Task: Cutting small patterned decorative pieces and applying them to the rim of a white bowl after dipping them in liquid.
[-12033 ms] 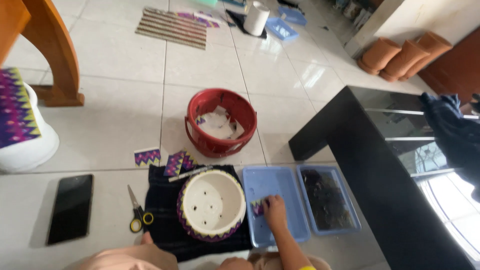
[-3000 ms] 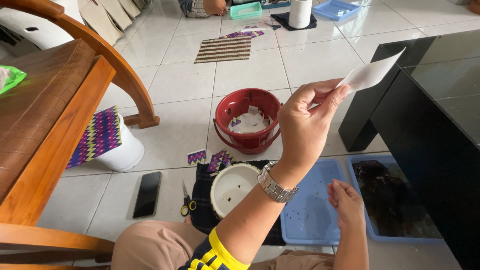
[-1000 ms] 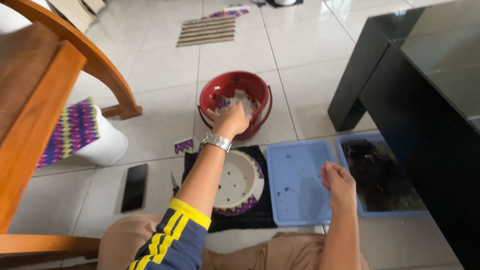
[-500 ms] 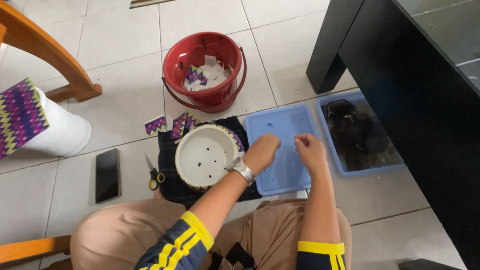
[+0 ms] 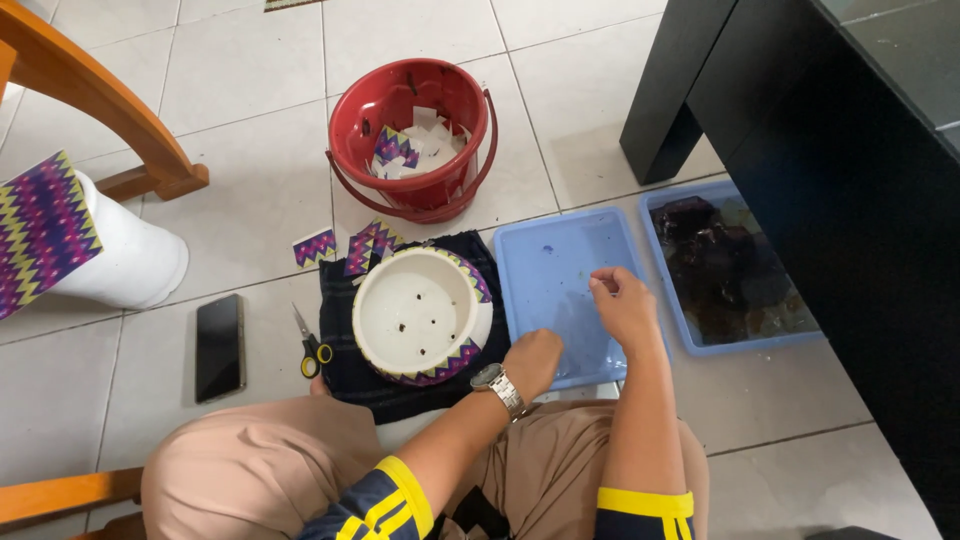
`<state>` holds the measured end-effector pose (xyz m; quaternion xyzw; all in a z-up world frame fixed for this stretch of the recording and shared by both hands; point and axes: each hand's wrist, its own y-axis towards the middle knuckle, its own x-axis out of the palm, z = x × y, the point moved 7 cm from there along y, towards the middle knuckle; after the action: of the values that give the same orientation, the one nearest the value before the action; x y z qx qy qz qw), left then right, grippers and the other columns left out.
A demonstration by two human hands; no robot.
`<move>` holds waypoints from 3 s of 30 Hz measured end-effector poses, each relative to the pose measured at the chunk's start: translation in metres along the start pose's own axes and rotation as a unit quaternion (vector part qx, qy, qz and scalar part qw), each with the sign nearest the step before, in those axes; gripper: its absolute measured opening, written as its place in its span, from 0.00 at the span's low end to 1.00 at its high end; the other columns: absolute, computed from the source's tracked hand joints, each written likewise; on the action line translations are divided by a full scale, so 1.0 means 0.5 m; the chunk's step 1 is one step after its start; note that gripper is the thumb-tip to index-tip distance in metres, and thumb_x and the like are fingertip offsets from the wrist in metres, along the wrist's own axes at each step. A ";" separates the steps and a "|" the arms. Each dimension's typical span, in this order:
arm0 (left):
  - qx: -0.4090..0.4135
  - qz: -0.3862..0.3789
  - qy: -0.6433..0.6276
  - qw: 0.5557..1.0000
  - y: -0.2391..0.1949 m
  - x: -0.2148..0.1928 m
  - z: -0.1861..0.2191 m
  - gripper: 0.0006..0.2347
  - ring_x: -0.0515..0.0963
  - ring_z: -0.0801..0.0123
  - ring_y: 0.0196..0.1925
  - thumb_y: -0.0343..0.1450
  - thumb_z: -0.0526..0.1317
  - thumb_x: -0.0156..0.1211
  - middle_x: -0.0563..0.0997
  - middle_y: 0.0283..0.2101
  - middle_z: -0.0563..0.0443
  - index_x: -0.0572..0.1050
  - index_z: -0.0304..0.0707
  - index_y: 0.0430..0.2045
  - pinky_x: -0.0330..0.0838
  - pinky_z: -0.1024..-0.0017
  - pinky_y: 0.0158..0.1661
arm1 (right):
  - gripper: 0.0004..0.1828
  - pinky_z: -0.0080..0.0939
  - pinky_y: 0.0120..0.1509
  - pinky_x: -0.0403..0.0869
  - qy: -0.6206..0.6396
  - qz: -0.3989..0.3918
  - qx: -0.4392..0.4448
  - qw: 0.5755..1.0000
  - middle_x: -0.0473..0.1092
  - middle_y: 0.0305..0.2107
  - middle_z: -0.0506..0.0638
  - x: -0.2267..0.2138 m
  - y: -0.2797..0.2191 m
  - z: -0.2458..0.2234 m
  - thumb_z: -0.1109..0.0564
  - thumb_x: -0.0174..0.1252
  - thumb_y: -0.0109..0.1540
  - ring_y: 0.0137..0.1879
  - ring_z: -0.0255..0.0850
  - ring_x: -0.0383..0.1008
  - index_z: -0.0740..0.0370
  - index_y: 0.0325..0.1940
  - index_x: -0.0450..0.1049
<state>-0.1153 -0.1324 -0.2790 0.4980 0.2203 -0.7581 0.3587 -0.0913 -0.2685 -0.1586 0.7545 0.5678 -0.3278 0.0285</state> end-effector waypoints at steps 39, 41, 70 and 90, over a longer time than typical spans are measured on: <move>-0.241 0.078 -0.333 0.908 0.192 -0.102 -0.013 0.06 0.80 0.66 0.39 0.64 0.42 0.59 0.81 0.30 0.54 0.79 0.51 0.30 0.72 0.72 0.41 | 0.19 0.47 0.44 0.75 0.157 0.036 0.059 0.985 0.72 0.35 0.65 0.021 0.064 0.065 0.64 0.42 0.58 0.40 0.49 0.75 0.70 0.51 0.68; -0.289 0.067 -0.363 0.883 0.177 -0.133 -0.023 0.06 0.80 0.70 0.36 0.62 0.45 0.61 0.81 0.26 0.57 0.79 0.55 0.29 0.73 0.76 0.39 | 0.17 0.46 0.43 0.76 0.178 0.035 0.034 0.983 0.71 0.35 0.67 0.002 0.030 0.026 0.65 0.42 0.59 0.41 0.51 0.75 0.71 0.49 0.70; -0.259 0.240 0.082 0.932 0.264 -0.682 -0.356 0.24 0.73 0.58 0.18 0.74 0.49 0.35 0.74 0.14 0.48 0.70 0.36 0.09 0.67 0.62 0.30 | 0.15 0.42 0.58 0.69 0.161 0.015 0.111 0.981 0.71 0.44 0.57 -0.070 -0.089 -0.127 0.59 0.45 0.64 0.51 0.45 0.71 0.64 0.52 0.69; 0.003 0.192 0.123 0.974 0.211 -0.246 0.032 0.13 0.73 0.56 0.41 0.65 0.44 0.57 0.70 0.36 0.43 0.68 0.35 0.35 0.68 0.64 0.43 | 0.11 0.45 0.46 0.71 0.011 0.083 -0.027 0.996 0.75 0.28 0.50 -0.039 0.027 0.021 0.53 0.52 0.60 0.40 0.45 0.74 0.54 0.44 0.76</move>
<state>-0.0142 -0.1716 -0.1575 0.6216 0.1610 -0.6084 0.4664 -0.0871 -0.2942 -0.1609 0.8018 0.5119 -0.3006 0.0694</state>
